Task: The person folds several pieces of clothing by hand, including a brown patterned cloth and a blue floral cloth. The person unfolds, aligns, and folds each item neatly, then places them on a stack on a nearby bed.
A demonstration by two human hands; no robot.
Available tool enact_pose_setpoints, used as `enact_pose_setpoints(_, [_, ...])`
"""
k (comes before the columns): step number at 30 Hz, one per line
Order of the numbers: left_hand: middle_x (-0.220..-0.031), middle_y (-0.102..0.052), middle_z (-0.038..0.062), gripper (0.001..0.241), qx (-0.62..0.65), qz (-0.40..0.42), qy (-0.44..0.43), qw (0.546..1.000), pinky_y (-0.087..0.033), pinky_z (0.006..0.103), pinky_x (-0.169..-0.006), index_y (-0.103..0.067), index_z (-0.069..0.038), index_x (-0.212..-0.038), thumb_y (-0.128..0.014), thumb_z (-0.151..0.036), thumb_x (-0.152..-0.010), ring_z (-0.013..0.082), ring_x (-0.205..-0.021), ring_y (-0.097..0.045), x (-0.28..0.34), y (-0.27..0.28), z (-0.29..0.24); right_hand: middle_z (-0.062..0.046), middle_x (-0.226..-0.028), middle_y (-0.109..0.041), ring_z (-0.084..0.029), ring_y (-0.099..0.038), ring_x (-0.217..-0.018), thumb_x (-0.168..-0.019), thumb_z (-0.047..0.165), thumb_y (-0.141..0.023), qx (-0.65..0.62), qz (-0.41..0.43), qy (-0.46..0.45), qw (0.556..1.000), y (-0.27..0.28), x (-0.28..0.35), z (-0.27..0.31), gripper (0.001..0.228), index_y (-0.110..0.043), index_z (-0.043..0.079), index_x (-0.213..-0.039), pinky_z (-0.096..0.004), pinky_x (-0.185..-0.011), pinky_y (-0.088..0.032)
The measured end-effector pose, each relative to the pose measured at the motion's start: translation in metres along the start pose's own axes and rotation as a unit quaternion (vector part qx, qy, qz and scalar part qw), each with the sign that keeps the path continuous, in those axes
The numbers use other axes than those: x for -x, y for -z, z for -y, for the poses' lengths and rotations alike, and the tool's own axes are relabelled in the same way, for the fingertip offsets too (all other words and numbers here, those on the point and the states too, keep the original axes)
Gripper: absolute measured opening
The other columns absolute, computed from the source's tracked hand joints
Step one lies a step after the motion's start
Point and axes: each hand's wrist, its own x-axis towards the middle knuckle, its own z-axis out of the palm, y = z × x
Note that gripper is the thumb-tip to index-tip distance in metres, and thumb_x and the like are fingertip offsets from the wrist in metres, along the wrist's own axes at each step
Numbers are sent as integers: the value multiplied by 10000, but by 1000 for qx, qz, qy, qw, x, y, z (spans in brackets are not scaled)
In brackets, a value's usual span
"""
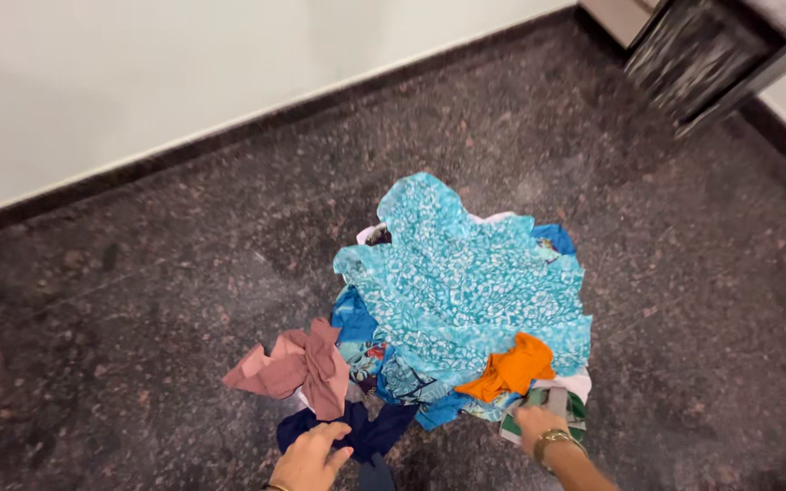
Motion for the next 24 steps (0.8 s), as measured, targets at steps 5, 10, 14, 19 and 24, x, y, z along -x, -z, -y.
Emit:
enact_pose_setpoints(5, [-1089,-761,56,394,19,16,31,999,-559,429,-892,-671,-206,-1221,-741,-310,-848,312,-1066,-702,-66,-33,28,-128,-878,-787,-321,-762,-871,-777,388,-726,-400,-121,-87,904,-47,-125,45,275,-787,154,-907,-422,-791,-580])
enact_pose_setpoints(10, [-1096,-775,63,411,84,-1,87,993,-574,414,-867,-695,-209,-1236,-760,-301,-841,307,-1020,-730,-103,-119,77,-189,-1252,-662,-365,-638,-1134,-834,254,-757,-176,-55,42,982,-99,-222,78,303,-730,94,-1091,-449,-976,-523])
enact_pose_setpoints(14, [-1105,-783,62,431,164,-30,71,983,-628,374,-779,-697,-192,-1239,-771,-283,-824,261,-896,-793,-97,-197,127,-195,-1655,-232,-412,-520,-1317,-885,53,-603,-71,38,44,996,-103,-274,88,437,-628,133,-1314,-507,-1051,-488])
enact_pose_setpoints(19, [-958,-827,66,370,149,-138,34,978,-643,361,-704,-750,-202,-1121,-839,-298,-774,235,-798,-816,-48,-257,174,-59,-1510,-333,-319,-250,-1496,-802,172,-700,241,80,184,950,-108,-283,67,537,-587,115,-1324,-687,-1162,-229])
enact_pose_setpoints(24, [-947,-816,100,366,132,-175,47,975,-628,381,-735,-765,-175,-1106,-825,-302,-769,264,-814,-802,-55,-254,148,-144,-875,-737,-340,-714,-845,-768,25,-628,-384,-145,216,886,-109,-182,104,132,-732,83,-826,-414,-737,-564])
